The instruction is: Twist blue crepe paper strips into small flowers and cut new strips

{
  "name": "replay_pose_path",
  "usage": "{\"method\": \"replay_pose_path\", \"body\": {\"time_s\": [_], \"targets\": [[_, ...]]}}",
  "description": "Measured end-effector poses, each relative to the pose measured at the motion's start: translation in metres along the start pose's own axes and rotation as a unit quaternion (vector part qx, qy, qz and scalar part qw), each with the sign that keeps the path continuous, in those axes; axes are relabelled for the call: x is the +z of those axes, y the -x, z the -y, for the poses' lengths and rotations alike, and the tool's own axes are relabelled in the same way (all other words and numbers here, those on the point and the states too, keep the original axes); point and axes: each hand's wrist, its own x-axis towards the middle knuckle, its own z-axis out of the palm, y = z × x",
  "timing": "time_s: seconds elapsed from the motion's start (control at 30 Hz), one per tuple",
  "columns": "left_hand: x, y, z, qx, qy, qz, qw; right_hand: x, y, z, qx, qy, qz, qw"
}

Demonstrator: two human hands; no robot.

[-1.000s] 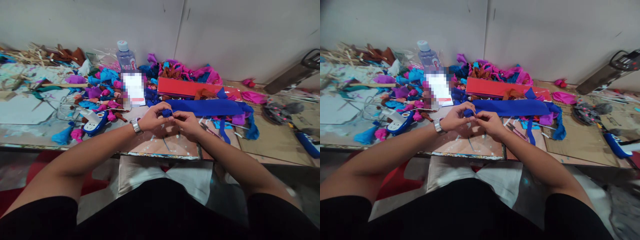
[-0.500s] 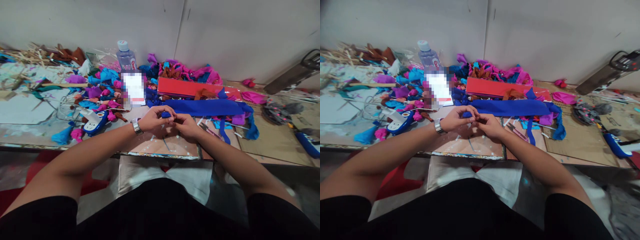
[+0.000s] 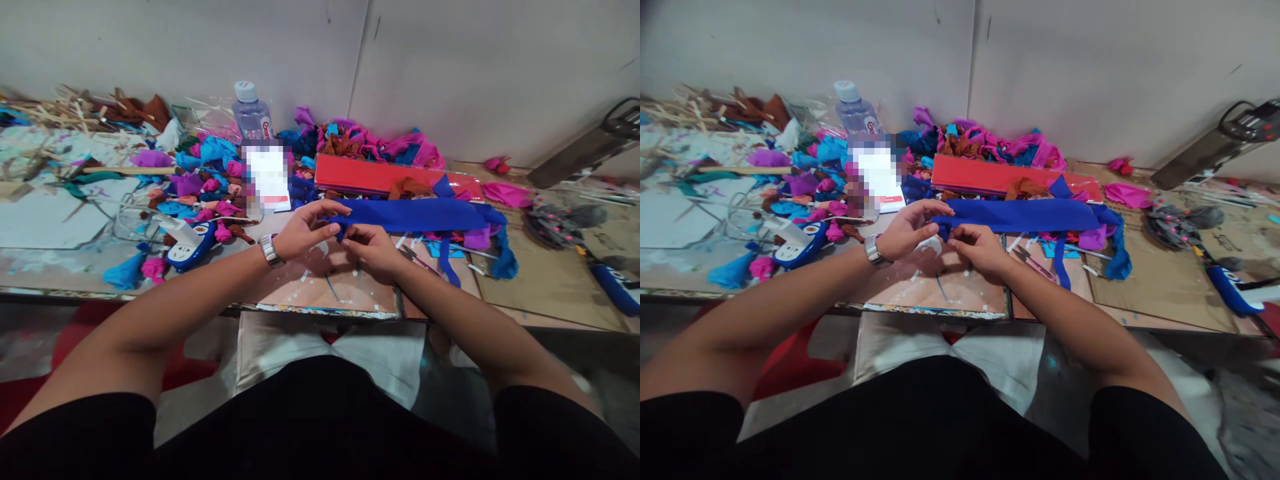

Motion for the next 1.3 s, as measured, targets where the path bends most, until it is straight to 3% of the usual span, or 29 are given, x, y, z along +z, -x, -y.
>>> {"method": "replay_pose_path", "body": {"time_s": [0.13, 0.43, 0.6, 0.8, 1.1, 1.3], "targets": [[-0.001, 0.0, 0.001, 0.003, -0.025, 0.014, 1.0, -0.002, -0.001, -0.001, -0.008, 0.0, -0.006, 1.0], [-0.003, -0.003, 0.005, 0.079, -0.076, -0.004, 0.994, -0.002, -0.001, 0.0, -0.016, -0.005, 0.005, 1.0], [-0.002, -0.002, 0.002, 0.089, -0.104, 0.017, 0.991, -0.002, -0.002, 0.005, -0.015, 0.017, -0.008, 1.0], [-0.003, -0.003, 0.0, 0.09, -0.145, -0.001, 0.985, -0.001, -0.001, 0.006, -0.009, 0.01, -0.007, 1.0], [0.001, -0.003, 0.011, 0.006, -0.057, -0.019, 0.998, -0.001, -0.003, 0.002, -0.012, -0.001, -0.042, 0.999], [0.006, 0.0, 0.009, -0.161, -0.06, 0.038, 0.984, -0.005, -0.008, 0.002, -0.035, -0.001, -0.101, 0.994]]}}
